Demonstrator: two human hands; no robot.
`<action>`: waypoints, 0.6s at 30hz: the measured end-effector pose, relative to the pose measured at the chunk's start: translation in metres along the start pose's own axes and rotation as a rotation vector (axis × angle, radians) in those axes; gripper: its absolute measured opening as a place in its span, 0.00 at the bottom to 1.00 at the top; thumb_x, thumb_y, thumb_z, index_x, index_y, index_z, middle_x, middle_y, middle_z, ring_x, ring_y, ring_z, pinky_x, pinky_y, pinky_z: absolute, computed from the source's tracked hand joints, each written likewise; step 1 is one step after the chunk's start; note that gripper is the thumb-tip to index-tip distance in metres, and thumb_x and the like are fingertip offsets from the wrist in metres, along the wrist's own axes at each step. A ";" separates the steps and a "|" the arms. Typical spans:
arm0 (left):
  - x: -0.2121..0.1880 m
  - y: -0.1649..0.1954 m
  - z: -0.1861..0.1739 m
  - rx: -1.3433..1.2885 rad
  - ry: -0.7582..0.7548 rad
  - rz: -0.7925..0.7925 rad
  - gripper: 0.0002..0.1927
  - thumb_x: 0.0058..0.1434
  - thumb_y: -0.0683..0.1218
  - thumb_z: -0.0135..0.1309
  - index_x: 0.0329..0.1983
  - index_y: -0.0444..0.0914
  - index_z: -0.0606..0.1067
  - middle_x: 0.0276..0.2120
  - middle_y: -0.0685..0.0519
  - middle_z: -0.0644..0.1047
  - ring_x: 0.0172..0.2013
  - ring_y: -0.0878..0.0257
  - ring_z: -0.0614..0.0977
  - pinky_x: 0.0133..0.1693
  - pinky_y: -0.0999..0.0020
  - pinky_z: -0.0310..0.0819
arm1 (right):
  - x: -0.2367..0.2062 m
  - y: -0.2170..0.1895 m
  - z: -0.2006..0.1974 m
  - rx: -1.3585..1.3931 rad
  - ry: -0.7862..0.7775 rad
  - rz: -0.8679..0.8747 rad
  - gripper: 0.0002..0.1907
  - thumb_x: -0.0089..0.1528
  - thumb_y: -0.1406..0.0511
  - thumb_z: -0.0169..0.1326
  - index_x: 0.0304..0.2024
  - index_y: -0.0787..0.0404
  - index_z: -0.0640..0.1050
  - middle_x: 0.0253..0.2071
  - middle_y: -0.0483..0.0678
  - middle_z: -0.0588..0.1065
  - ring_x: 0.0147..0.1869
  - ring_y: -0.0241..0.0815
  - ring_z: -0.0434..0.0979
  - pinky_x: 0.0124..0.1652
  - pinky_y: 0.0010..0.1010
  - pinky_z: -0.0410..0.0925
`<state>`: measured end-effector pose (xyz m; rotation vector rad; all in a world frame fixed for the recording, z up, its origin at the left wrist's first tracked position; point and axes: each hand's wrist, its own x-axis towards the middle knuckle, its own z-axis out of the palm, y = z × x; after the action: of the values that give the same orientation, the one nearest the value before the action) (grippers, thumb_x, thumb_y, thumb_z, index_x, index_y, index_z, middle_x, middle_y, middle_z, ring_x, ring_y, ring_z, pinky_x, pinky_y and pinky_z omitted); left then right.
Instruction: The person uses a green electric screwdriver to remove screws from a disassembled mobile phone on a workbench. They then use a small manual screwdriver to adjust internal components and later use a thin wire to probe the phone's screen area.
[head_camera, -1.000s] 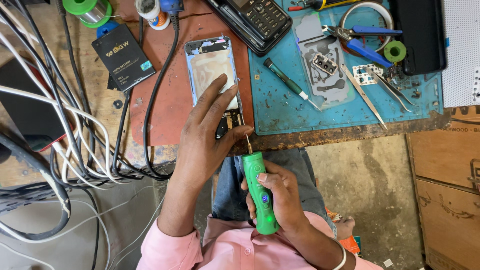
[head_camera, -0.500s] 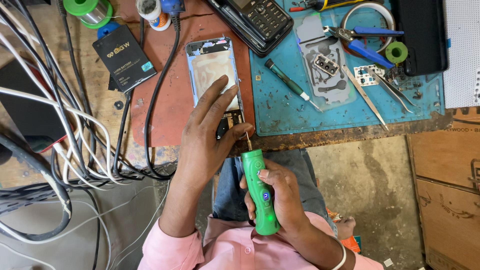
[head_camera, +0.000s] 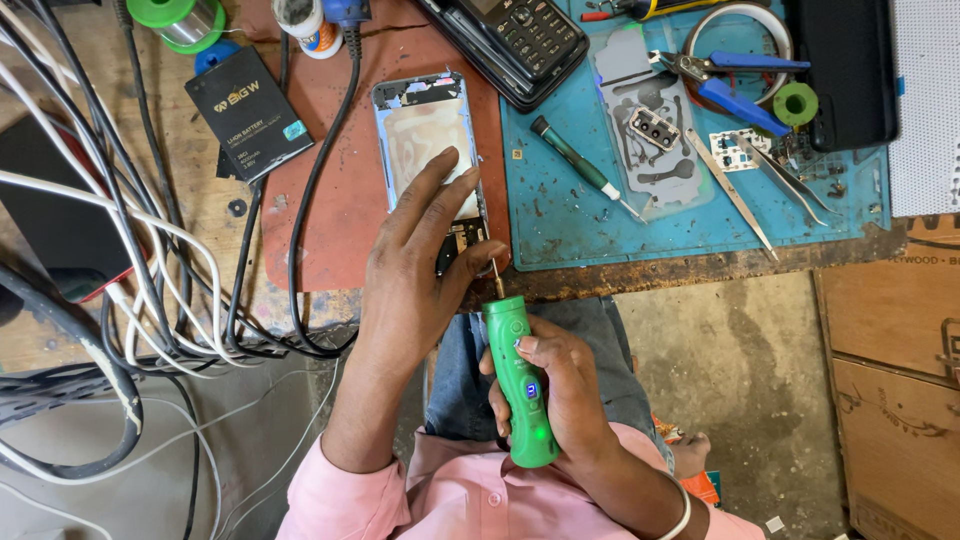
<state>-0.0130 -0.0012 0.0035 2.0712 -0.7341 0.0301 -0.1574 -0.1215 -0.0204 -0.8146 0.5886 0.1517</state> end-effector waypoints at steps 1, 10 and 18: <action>0.000 0.000 0.000 -0.003 -0.002 -0.003 0.32 0.59 0.46 0.67 0.66 0.38 0.71 0.68 0.42 0.68 0.67 0.42 0.73 0.63 0.53 0.72 | 0.000 -0.001 0.000 -0.004 0.006 0.012 0.20 0.62 0.58 0.47 0.42 0.71 0.73 0.33 0.55 0.76 0.19 0.40 0.74 0.15 0.32 0.70; 0.000 0.001 0.001 0.021 0.007 -0.013 0.29 0.61 0.46 0.66 0.65 0.38 0.72 0.68 0.43 0.69 0.66 0.43 0.74 0.62 0.53 0.72 | 0.000 -0.001 0.000 0.005 0.006 0.024 0.20 0.62 0.58 0.48 0.43 0.71 0.73 0.33 0.54 0.76 0.20 0.40 0.74 0.16 0.31 0.70; 0.001 0.000 0.003 0.042 0.017 -0.014 0.29 0.62 0.47 0.66 0.65 0.38 0.72 0.68 0.43 0.69 0.66 0.43 0.74 0.61 0.53 0.73 | 0.001 0.000 0.000 0.023 0.001 0.010 0.20 0.62 0.58 0.49 0.44 0.71 0.73 0.33 0.55 0.76 0.19 0.40 0.74 0.16 0.32 0.70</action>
<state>-0.0132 -0.0037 0.0020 2.1134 -0.7145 0.0558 -0.1565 -0.1216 -0.0207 -0.7901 0.5947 0.1531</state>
